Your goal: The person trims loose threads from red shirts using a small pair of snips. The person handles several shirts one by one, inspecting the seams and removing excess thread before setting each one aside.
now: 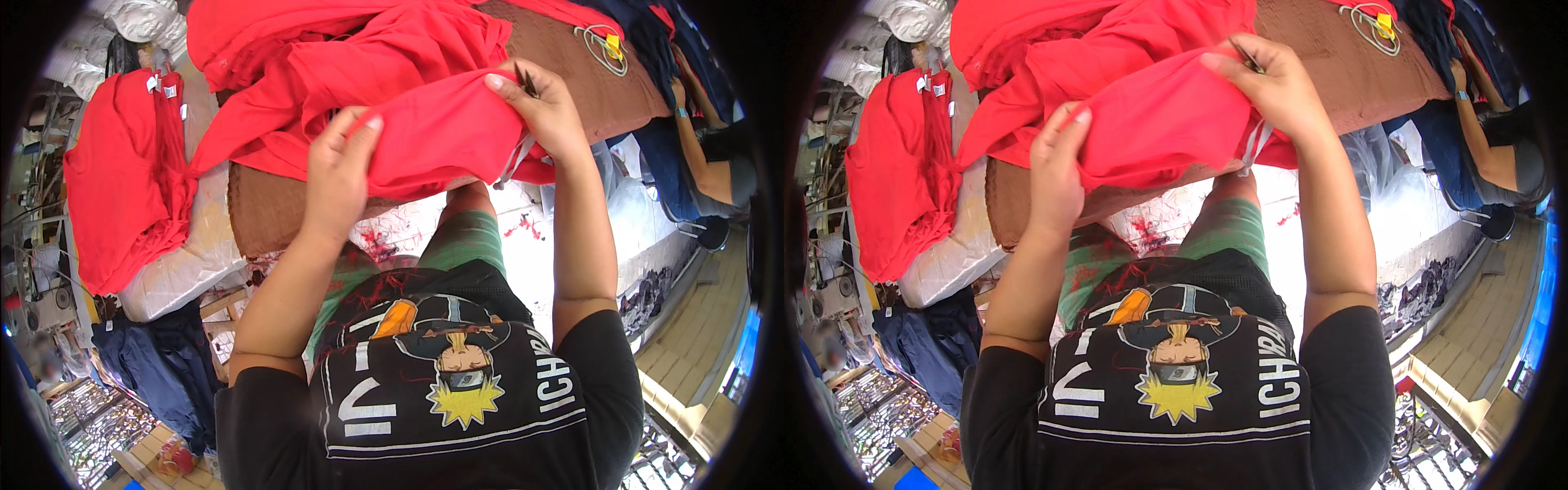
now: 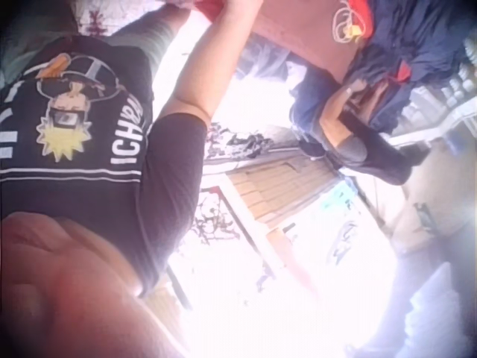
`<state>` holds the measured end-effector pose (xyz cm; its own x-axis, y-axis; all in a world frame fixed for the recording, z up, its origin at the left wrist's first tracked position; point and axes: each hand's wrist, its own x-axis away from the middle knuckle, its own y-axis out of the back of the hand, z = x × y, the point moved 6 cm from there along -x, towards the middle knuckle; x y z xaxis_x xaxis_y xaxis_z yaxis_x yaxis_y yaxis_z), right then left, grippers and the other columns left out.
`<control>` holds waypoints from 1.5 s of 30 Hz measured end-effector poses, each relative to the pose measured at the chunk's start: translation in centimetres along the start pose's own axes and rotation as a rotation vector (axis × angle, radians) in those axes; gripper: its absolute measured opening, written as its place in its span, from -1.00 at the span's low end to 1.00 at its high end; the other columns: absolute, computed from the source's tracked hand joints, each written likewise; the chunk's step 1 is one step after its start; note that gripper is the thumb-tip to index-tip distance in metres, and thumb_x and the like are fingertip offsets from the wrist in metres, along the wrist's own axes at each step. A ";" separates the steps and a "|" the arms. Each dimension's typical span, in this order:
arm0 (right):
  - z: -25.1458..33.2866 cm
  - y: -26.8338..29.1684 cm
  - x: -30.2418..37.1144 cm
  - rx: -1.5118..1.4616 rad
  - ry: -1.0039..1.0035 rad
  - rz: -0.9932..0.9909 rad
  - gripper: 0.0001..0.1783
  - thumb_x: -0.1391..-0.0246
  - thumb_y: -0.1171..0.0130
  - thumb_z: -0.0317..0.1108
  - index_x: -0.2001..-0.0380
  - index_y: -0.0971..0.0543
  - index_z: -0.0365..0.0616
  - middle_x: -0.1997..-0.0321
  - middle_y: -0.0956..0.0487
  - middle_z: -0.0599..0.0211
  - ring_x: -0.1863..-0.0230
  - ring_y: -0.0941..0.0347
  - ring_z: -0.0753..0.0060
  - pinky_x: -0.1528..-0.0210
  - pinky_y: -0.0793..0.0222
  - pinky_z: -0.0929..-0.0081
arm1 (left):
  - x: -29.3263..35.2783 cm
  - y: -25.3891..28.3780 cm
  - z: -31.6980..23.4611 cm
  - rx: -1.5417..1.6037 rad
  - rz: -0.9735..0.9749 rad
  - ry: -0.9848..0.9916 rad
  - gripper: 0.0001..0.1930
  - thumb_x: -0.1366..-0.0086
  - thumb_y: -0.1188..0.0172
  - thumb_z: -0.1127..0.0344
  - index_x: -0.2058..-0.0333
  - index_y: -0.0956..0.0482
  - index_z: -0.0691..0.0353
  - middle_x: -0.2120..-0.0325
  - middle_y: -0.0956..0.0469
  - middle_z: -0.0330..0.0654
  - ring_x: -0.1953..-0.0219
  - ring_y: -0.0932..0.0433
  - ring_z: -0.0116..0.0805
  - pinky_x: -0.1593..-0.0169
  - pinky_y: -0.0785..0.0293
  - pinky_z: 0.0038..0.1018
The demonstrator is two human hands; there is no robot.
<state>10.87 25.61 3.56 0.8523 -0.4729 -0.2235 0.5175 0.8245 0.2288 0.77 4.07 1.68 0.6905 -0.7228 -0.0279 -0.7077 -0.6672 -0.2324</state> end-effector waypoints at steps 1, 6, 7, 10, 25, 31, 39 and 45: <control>0.4 0.8 0.1 0.061 0.107 -0.098 -0.89 -0.12 -0.21 -0.38 0.31 -0.61 -0.15 0.51 -0.45 0.64 0.46 -0.29 0.83 0.40 -0.22 0.75 | 0.6 -0.6 -0.2 -0.208 0.011 0.000 -0.78 -0.35 -0.08 0.25 0.16 -0.55 0.25 0.26 -0.57 -0.23 0.19 -0.50 -0.50 0.05 -0.40 -0.50; 2.5 9.8 0.4 -0.140 0.267 -0.583 -0.70 -0.08 -0.07 -0.56 0.10 -0.58 -0.15 0.52 -0.39 0.70 0.61 -0.04 0.92 0.58 0.12 0.87 | 5.3 -7.3 -2.8 -0.638 0.600 -0.603 -0.59 -0.13 -0.31 0.18 0.07 -0.57 0.21 0.03 -0.53 -0.11 -0.04 -0.48 -0.13 -0.10 -0.36 -0.31; 1.7 13.4 0.4 -0.107 0.228 -0.491 -0.71 -0.11 -0.12 -0.51 0.06 -0.57 -0.18 0.42 -0.48 0.62 0.55 -0.21 0.83 0.47 -0.13 0.82 | 5.5 -7.2 -2.3 -0.598 0.665 -0.600 -0.61 -0.12 -0.32 0.18 0.09 -0.59 0.20 0.04 -0.54 -0.13 -0.02 -0.48 -0.13 -0.09 -0.37 -0.31; -1.9 18.7 -1.0 0.538 0.141 -0.350 -0.68 -0.16 -0.14 -0.42 0.00 -0.53 -0.22 0.26 -0.55 0.52 0.22 -0.38 0.67 0.08 -0.27 0.68 | 4.4 -4.9 -2.6 -0.645 0.611 -0.494 -0.74 -0.17 -0.27 0.29 0.16 -0.63 0.20 0.11 -0.58 -0.17 0.02 -0.52 -0.17 -0.07 -0.39 -0.32; -5.4 -8.7 -3.4 -0.770 -0.605 -0.098 -0.67 -0.14 -0.21 -0.05 0.47 -0.52 -0.09 0.82 -0.13 0.65 0.80 0.05 0.72 0.74 0.18 0.62 | -9.4 8.1 -4.4 -1.346 -0.169 -0.422 -0.73 -0.07 -0.25 0.47 0.20 -0.53 0.17 0.20 -0.54 -0.16 0.12 -0.52 -0.16 0.06 -0.44 -0.32; 5.2 -0.2 -1.7 -0.414 -0.036 -0.278 -0.66 -0.07 -0.30 -0.21 0.66 -0.37 0.11 0.83 -0.21 0.71 0.83 0.00 0.77 0.76 0.18 0.65 | -1.2 4.0 -8.5 -1.201 -0.247 -0.949 -0.78 0.05 -0.28 0.54 0.40 -0.50 0.15 0.38 -0.48 -0.21 0.28 -0.51 -0.20 0.21 -0.42 -0.33; -6.7 0.2 6.3 -0.130 -0.452 -0.185 -0.71 0.02 -0.40 -0.20 0.51 -0.53 -0.16 0.68 -0.32 0.67 0.67 -0.15 0.81 0.63 -0.05 0.71 | 2.8 4.3 0.3 -1.195 -0.001 -0.657 -0.83 -0.03 -0.35 0.35 0.37 -0.57 0.10 0.30 -0.54 -0.23 0.22 -0.51 -0.21 0.19 -0.37 -0.31; -5.1 -0.5 5.4 -0.061 -0.384 -0.165 -0.74 -0.02 -0.36 -0.20 0.49 -0.58 -0.17 0.72 -0.31 0.69 0.69 -0.14 0.82 0.65 -0.04 0.67 | 0.1 -2.1 -0.5 -1.007 0.161 -0.770 -0.78 -0.12 -0.26 0.47 0.22 -0.65 0.13 0.26 -0.57 -0.24 0.18 -0.53 -0.27 0.09 -0.46 -0.41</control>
<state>14.83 24.26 -2.56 0.7307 -0.6722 0.1195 0.6538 0.7394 0.1609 2.26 5.28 2.61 0.2558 -0.7424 -0.6192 -0.3583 -0.6677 0.6526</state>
